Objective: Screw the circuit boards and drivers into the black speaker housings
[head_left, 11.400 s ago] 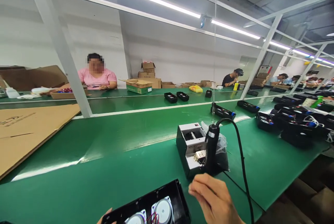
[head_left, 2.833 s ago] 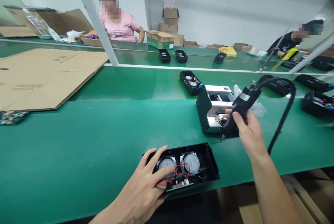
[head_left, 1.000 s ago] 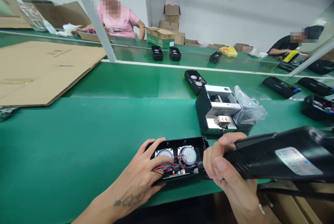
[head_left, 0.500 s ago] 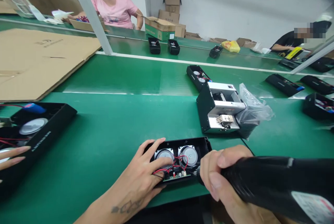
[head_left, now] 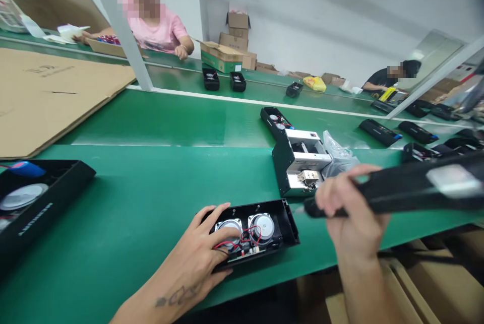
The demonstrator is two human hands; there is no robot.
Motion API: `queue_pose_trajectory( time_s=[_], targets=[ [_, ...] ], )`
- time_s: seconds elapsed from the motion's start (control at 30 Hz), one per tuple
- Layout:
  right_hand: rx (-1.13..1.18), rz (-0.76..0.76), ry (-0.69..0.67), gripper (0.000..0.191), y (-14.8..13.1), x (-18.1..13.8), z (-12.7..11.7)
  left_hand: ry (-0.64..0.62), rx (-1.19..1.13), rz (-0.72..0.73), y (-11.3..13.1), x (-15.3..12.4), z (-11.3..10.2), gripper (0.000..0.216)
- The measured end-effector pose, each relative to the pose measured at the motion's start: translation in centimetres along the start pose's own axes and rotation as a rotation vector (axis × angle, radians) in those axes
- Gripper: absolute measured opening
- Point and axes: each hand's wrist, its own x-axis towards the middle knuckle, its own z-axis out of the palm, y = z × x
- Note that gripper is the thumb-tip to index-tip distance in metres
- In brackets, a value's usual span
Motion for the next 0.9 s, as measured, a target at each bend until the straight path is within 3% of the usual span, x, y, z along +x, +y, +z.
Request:
queue_pose_trajectory(
  time_s=[0.07, 0.13, 0.27, 0.4, 0.53, 0.67, 0.9],
  targets=[
    [-0.033, -0.148, 0.2, 0.03, 0.9, 3.9, -1.0, 0.008, -0.011, 0.002, 0.0, 0.1, 0.0, 0.025],
    [-0.141, -0.205, 0.271, 0.029, 2.4, 6.8, -1.9, -0.005, -0.019, -0.01, 0.0, 0.1, -0.1, 0.025],
    [-0.252, -0.115, 0.176, 0.032, 5.0, 8.9, -2.8, -0.015, -0.02, -0.014, -0.1, -0.1, -0.1, 0.023],
    [-0.313, 0.079, -0.044, 0.033, 4.8, 7.0, -3.5, -0.008, 0.001, 0.0, -0.1, 0.0, -0.1, 0.024],
    [-0.249, 0.331, -0.225, 0.037, 3.0, 2.6, -4.4, 0.0, -0.019, -0.008, 0.1, 0.1, -0.4, 0.025],
    [-0.091, 0.383, -0.207, 0.041, 1.0, -0.6, -4.7, -0.024, -0.046, -0.029, 0.4, 0.1, -0.6, 0.021],
    [0.02, 0.324, -0.199, 0.036, -1.0, 0.3, -4.3, -0.017, -0.052, -0.047, 0.3, 0.2, -0.4, 0.022]
  ],
)
